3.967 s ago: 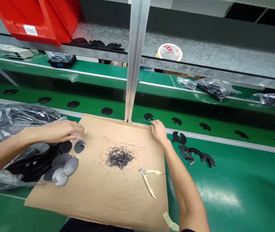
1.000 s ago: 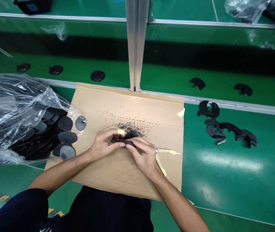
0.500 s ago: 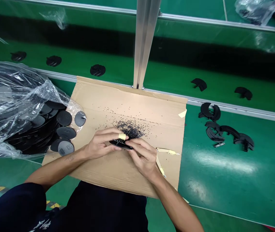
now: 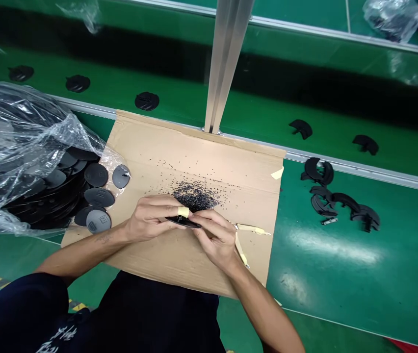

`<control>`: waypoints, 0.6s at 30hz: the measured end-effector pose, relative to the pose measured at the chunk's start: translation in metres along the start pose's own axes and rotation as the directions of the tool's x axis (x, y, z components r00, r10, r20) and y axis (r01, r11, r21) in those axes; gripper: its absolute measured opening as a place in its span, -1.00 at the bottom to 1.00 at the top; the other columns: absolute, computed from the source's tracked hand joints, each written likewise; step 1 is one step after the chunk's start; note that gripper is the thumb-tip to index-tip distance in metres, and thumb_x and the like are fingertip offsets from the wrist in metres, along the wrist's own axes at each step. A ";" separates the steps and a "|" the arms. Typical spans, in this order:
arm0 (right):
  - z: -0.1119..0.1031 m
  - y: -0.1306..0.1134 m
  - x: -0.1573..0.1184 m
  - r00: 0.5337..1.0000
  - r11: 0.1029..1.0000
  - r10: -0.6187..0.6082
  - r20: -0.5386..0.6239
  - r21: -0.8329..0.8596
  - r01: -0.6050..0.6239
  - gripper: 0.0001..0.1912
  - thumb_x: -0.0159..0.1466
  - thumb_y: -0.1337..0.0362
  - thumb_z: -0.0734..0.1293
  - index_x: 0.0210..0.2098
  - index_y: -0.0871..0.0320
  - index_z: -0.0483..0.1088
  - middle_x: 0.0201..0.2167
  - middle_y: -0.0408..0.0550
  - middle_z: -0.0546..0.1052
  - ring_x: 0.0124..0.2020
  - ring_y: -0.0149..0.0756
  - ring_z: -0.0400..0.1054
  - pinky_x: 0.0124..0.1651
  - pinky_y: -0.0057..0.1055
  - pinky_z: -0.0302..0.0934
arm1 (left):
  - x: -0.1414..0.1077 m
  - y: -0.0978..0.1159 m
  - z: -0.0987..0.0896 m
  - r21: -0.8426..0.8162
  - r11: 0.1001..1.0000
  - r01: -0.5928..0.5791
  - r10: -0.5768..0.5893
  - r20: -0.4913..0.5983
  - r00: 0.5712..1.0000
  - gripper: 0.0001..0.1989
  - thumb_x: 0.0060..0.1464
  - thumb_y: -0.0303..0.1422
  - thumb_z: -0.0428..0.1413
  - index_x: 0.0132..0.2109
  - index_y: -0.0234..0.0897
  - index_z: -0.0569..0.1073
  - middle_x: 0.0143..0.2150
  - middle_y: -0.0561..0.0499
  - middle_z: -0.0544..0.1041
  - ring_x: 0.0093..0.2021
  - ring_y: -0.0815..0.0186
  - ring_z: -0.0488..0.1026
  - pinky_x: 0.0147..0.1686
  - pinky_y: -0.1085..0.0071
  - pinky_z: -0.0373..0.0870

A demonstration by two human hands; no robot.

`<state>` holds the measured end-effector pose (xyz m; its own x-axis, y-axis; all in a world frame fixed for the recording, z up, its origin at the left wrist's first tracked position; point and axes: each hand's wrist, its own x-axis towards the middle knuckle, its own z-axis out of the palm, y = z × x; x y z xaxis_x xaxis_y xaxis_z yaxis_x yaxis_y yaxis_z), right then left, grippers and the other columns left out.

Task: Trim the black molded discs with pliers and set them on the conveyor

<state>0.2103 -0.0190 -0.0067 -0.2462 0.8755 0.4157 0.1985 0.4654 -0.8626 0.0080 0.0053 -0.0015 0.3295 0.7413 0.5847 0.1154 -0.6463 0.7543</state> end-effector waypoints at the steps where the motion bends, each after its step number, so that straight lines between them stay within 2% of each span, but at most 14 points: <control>1: 0.000 0.000 0.000 1.000 1.000 0.014 -0.001 0.010 -0.014 -0.71 0.29 0.44 0.40 -0.05 0.02 0.61 -0.20 -0.02 0.64 -0.25 -0.30 0.54 -0.23 -0.35 0.49 | 0.001 0.000 0.000 -0.013 1.000 0.006 -0.006 0.017 1.000 -0.77 0.20 -0.32 0.27 0.00 -0.25 0.59 -0.25 -0.07 0.65 -0.28 0.35 0.56 -0.27 0.39 0.52; 4: 0.000 0.000 0.002 0.997 0.995 0.082 -0.010 0.065 -0.082 -0.82 0.30 0.37 0.42 -0.15 0.02 0.64 -0.25 -0.03 0.65 -0.27 -0.28 0.55 -0.22 -0.32 0.49 | 0.005 0.000 -0.003 -0.101 0.993 0.055 -0.046 0.095 0.994 -0.65 0.23 -0.14 0.21 0.07 -0.22 0.57 -0.19 -0.11 0.64 -0.22 0.30 0.56 -0.21 0.32 0.53; 6: -0.002 0.001 0.004 0.990 0.984 0.141 -0.009 0.110 -0.139 -0.89 0.30 0.29 0.44 -0.20 0.03 0.64 -0.28 -0.04 0.65 -0.28 -0.26 0.55 -0.20 -0.29 0.50 | 0.007 0.000 -0.005 -0.219 0.964 0.151 -0.120 0.151 0.981 -0.54 0.32 0.00 0.02 0.10 -0.21 0.57 -0.11 -0.16 0.64 -0.11 0.25 0.57 -0.12 0.26 0.54; 8: -0.005 0.001 0.006 0.979 0.969 0.203 0.012 0.143 -0.202 -0.89 0.30 0.21 0.45 -0.22 0.04 0.64 -0.30 -0.02 0.65 -0.27 -0.23 0.54 -0.19 -0.26 0.50 | 0.009 -0.001 -0.006 -0.323 0.904 0.279 -0.219 0.210 0.953 -0.48 0.37 0.01 -0.10 0.05 -0.21 0.60 -0.08 -0.18 0.63 -0.06 0.23 0.57 -0.06 0.23 0.54; 10: -0.006 0.001 0.006 0.967 0.954 0.247 0.061 0.162 -0.254 -0.84 0.30 0.14 0.45 -0.23 0.06 0.63 -0.30 -0.01 0.64 -0.27 -0.22 0.53 -0.18 -0.24 0.49 | 0.010 -0.002 -0.007 -0.373 0.849 0.374 -0.299 0.246 0.922 -0.58 0.35 -0.05 0.02 -0.05 -0.23 0.63 -0.14 -0.15 0.64 -0.10 0.25 0.58 -0.07 0.26 0.54; 13: -0.006 0.001 0.006 0.956 0.939 0.273 0.106 0.187 -0.289 -0.80 0.30 0.10 0.45 -0.20 0.07 0.61 -0.28 0.00 0.62 -0.24 -0.23 0.51 -0.13 -0.25 0.46 | 0.008 -0.004 -0.004 -0.410 0.811 0.417 -0.343 0.245 0.907 -0.71 0.20 -0.11 0.24 -0.20 -0.26 0.64 -0.25 -0.10 0.64 -0.21 0.29 0.57 -0.16 0.34 0.54; 16: -0.005 0.001 0.006 0.958 0.934 0.275 0.079 0.213 -0.286 -0.71 0.28 0.05 0.45 -0.08 0.04 0.57 -0.16 0.02 0.59 -0.14 -0.22 0.48 -0.10 -0.26 0.45 | 0.006 -0.006 -0.002 -0.415 0.800 0.433 -0.367 0.234 0.901 -0.73 0.17 -0.13 0.27 -0.22 -0.27 0.64 -0.28 -0.09 0.63 -0.24 0.31 0.56 -0.19 0.37 0.53; 18: -0.007 0.001 0.007 0.966 0.939 0.245 0.079 0.228 -0.257 -0.75 0.29 0.06 0.45 -0.10 0.02 0.57 -0.14 0.01 0.56 -0.12 -0.23 0.47 -0.08 -0.26 0.44 | 0.005 -0.006 -0.002 -0.404 0.802 0.440 -0.368 0.247 0.897 -0.77 0.18 -0.17 0.28 -0.21 -0.26 0.64 -0.28 -0.08 0.63 -0.26 0.33 0.56 -0.21 0.39 0.52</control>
<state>0.2154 -0.0120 -0.0028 -0.2646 0.9497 0.1672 0.0338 0.1824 -0.9826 0.0069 0.0132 -0.0020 0.4843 0.8576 0.1733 -0.1411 -0.1189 0.9828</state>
